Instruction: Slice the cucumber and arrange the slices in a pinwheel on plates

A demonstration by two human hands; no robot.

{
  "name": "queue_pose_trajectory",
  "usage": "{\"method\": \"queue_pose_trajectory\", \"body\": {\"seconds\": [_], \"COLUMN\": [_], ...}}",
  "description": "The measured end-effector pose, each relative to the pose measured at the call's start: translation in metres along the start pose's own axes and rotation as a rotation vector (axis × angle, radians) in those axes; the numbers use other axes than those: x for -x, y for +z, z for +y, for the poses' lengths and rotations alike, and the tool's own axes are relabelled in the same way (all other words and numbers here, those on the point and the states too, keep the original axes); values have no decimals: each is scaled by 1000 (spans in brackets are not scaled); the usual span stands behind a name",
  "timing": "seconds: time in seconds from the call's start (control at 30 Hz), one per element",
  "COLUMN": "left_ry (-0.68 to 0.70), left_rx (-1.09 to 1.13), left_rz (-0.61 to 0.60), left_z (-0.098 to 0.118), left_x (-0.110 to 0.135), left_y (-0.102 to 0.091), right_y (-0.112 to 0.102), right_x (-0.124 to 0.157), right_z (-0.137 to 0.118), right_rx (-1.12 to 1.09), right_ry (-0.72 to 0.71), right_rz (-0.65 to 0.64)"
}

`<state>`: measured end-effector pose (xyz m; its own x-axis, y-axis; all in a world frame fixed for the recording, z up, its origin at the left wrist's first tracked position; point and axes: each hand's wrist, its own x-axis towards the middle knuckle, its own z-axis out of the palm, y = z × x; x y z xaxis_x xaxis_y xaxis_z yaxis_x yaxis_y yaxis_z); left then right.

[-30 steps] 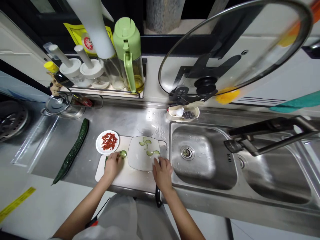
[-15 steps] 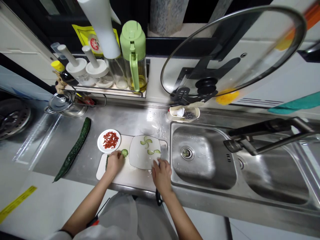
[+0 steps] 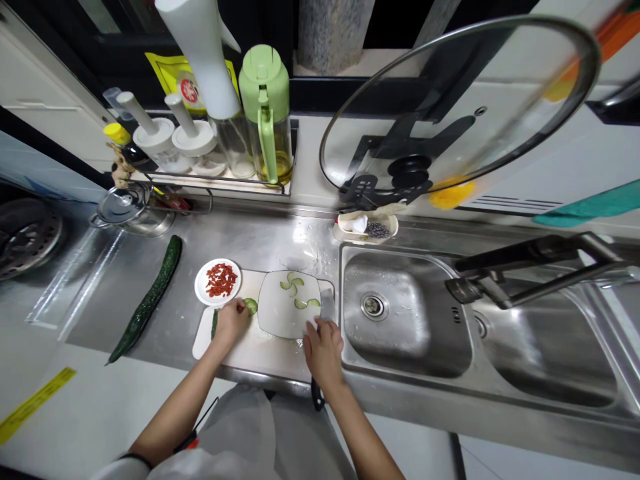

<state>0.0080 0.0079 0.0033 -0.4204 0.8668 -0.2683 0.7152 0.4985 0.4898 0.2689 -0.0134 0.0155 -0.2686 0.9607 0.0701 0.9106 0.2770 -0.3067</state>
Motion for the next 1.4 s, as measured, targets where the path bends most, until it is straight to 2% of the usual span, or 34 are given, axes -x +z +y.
{"method": "queue_pose_trajectory", "body": {"seconds": [0.13,0.23,0.33,0.53,0.7,0.87,1.0,1.23,1.4], "left_ry": [-36,-8,22,-32,-10,33,66,173,158], "left_rx": [48,59,35,19,-82,-165,-97,144,58], "left_rz": [-2,-19,-26,-53,-62,7,47,-71,-109], "left_z": [-2,-2,-1,-2,0,4,2,3,4], "left_x": [-1,-1,-2,-3,0,5,4,5,3], "left_y": [-1,-2,-3,0,-4,-8,-11,-26,-30], "right_y": [0,0,-1,-1,-1,-2,-2,8,14], "right_x": [0,-1,-1,-1,0,0,0,-3,-14], "right_z": [1,1,1,1,1,1,1,-1,-12], "right_rx": [-10,-18,-24,-18,-29,-45,-66,-179,-274], "right_ry": [6,3,-7,-12,-8,-11,-20,-15,-41], "right_rz": [-8,-7,-11,-22,-30,-50,-32,29,65]}}
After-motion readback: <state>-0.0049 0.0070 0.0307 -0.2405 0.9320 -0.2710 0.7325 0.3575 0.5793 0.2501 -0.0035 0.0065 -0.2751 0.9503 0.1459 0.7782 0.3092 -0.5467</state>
